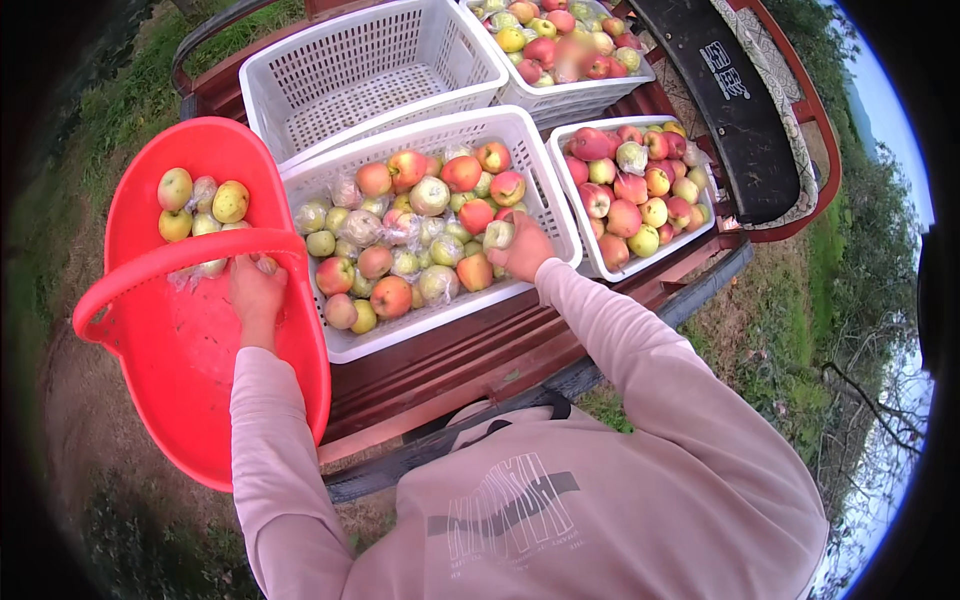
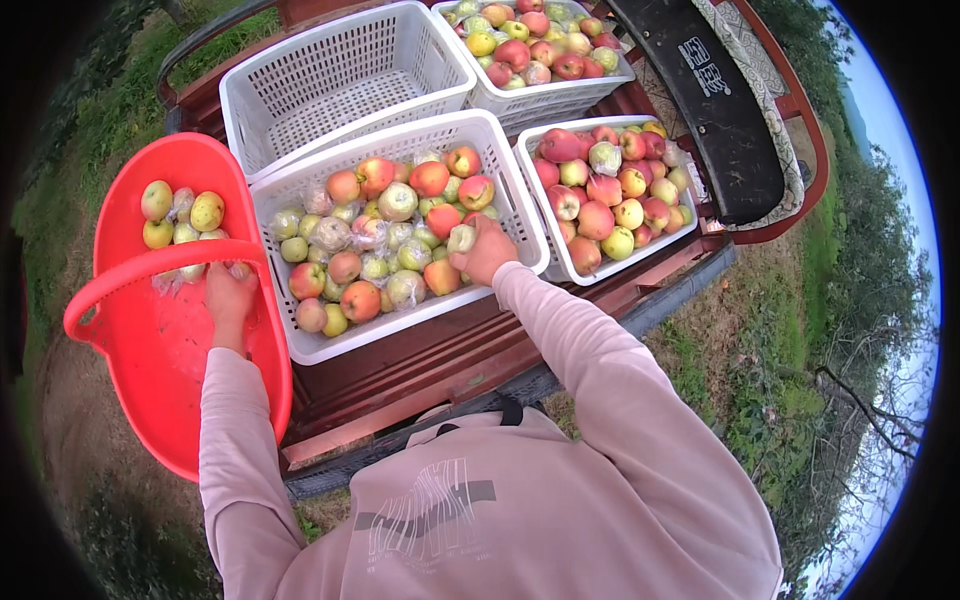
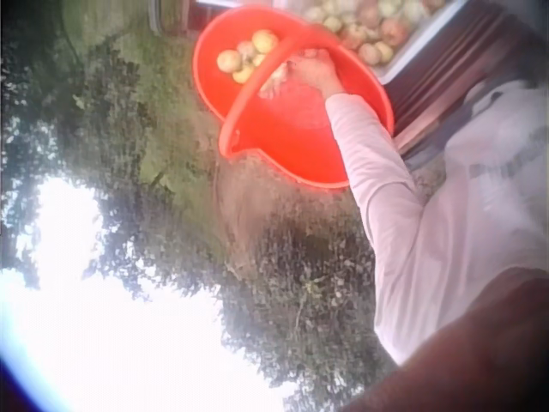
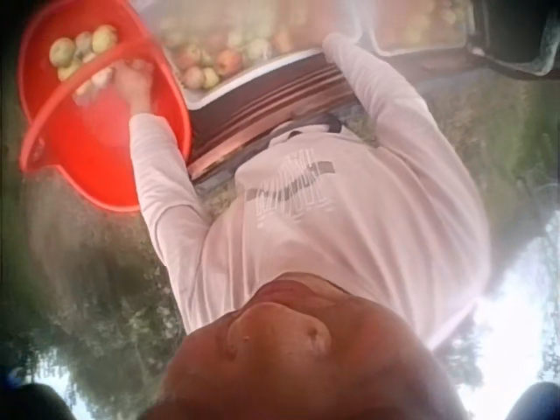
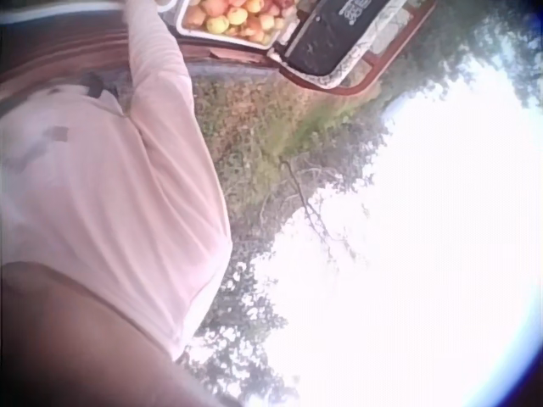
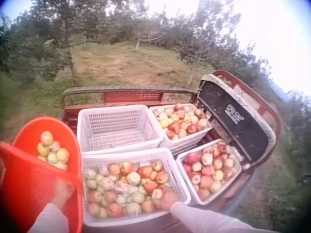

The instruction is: The person transfers apples from a red bucket into white plastic crates on a cart. They handle the apples one at a time, placing them into the crates. The person then empties the bucket and sets it aside.

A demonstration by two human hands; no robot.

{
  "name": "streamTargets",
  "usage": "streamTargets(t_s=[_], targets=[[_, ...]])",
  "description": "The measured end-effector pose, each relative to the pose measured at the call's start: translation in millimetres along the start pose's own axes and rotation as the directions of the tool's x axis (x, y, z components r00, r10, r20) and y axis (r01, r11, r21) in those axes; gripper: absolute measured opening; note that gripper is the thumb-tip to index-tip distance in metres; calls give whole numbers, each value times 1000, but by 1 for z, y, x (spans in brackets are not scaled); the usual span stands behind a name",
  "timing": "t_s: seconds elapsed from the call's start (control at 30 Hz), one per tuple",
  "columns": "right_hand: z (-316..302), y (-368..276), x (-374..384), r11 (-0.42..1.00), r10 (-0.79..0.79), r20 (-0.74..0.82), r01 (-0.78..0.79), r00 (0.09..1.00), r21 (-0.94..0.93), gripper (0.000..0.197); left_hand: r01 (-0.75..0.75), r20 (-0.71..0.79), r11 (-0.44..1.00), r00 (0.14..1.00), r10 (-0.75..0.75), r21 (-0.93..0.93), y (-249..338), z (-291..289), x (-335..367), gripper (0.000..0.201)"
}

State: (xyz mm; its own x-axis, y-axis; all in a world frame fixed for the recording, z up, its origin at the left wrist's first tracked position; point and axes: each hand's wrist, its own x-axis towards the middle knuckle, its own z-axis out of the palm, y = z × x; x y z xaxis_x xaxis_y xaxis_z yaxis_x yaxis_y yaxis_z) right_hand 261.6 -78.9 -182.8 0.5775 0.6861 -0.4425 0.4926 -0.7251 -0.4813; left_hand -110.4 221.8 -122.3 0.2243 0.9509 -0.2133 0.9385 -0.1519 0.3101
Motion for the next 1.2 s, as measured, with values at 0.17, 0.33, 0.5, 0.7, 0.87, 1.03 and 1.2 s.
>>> streamTargets(t_s=[0.17,0.33,0.5,0.7,0.87,1.03,1.2], targets=[[-50,17,1,990,-87,-181,65,980,-122,76,80,135,947,990,-40,-310,-7,-57,-4,49],[-46,1,43,995,-91,-250,100,964,26,72,186,285,626,957,61,-757,37,-139,-60,38],[-39,-33,116,991,23,-327,23,945,135,79,237,295,293,940,170,-926,40,-131,-100,37],[-32,-30,152,987,135,-253,-107,958,121,96,209,303,331,917,261,-920,53,-115,-108,42],[-26,-31,160,973,110,-383,-21,917,230,74,235,326,312,902,282,-920,62,-106,-109,46],[-5,-53,116,970,-156,-548,232,822,72,57,192,314,353,889,332,-916,65,-95,-111,53],[-8,-154,-26,501,-332,143,46,932,864,56,126,301,402,863,407,-907,70,-80,-111,56]])
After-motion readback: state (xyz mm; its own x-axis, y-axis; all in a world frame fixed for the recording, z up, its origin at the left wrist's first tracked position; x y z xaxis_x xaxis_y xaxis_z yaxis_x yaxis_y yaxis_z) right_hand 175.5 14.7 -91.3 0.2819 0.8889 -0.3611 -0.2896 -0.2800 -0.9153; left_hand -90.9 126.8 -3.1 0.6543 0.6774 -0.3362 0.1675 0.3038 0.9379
